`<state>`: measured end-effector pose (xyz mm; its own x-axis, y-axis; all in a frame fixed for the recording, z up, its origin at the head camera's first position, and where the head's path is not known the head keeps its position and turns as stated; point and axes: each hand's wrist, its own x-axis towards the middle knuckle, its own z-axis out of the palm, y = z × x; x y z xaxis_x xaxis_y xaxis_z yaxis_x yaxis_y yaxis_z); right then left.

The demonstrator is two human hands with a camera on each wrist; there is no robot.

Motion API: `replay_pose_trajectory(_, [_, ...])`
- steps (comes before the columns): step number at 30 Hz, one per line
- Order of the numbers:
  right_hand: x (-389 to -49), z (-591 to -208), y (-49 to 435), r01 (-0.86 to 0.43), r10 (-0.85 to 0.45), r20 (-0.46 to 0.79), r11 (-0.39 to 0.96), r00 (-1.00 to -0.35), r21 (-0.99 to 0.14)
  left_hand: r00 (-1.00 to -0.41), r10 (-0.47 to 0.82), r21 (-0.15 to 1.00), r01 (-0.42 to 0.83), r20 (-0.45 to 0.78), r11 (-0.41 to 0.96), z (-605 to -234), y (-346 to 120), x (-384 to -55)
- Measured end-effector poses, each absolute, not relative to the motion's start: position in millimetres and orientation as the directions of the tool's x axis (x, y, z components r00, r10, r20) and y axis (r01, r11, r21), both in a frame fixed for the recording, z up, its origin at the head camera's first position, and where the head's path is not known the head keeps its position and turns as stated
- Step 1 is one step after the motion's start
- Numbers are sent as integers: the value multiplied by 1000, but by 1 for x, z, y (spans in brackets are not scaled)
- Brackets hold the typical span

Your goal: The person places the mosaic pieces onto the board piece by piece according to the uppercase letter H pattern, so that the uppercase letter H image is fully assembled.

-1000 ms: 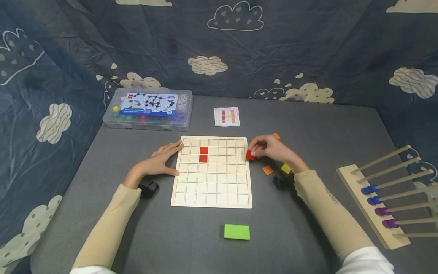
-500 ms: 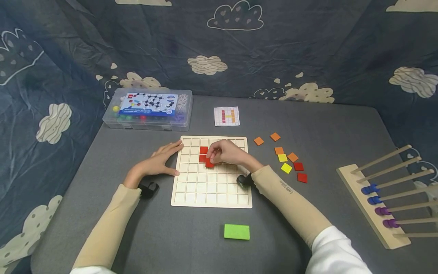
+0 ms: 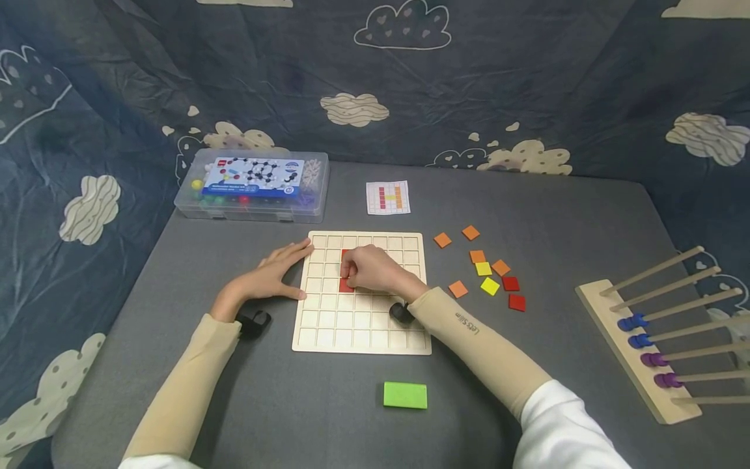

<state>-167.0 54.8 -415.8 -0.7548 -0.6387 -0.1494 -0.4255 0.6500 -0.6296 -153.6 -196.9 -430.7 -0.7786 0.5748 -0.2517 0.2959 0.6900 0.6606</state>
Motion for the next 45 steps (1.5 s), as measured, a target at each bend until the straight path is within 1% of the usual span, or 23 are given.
replay_pose_trajectory(3, [-168, -417, 57, -390, -631, -159, 637, -759, -664, -777, 577, 661, 299, -250, 689, -430, -197, -154])
replay_pose_trajectory(8, [-171, -418, 72, -235, -614, -183, 535, -768, -812, -776, 577, 658, 299, -253, 691, -431, -197, -154])
replay_pose_trajectory(12, [-176, -417, 99, -129, -612, -188, 437, -768, -890, -777, 579, 663, 300, -248, 686, -431, -197, -153])
replay_pose_trajectory(16, [-179, -415, 139, -72, -601, -194, 390, -776, -918, -777, 580, 666, 300, -244, 683, -431, -197, -153])
replay_pose_trajectory(23, [-172, -412, 221, 46, -488, -240, 376, -839, -925, -777, 574, 662, 290, -258, 691, -430, -198, -153])
replay_pose_trajectory(25, [-168, -412, 243, 75, -439, -259, 394, -860, -916, -777, 577, 664, 294, -254, 688, -430, -198, -153])
replay_pose_trajectory(29, [-158, -412, 283, 94, -335, -264, 448, -905, -889, -774, 583, 665, 303, -246, 683, -431, -198, -153])
replay_pose_trajectory(32, [-149, -412, 306, 116, -265, -269, 478, -926, -870, -774, 586, 667, 308, -239, 679, -431, -198, -153])
replay_pose_trajectory(38, [-135, -411, 333, 147, -190, -272, 495, -943, -856, -774, 588, 661, 316, -235, 680, -431, -198, -153])
replay_pose_trajectory(42, [-130, -410, 337, 164, -183, -289, 500, -940, -850, -772, 590, 660, 318, -236, 681, -432, -199, -154])
replay_pose_trajectory(45, [-128, -412, 338, 151, -190, -289, 526, -938, -837, -771, 592, 659, 322, -235, 680, -432, -199, -154])
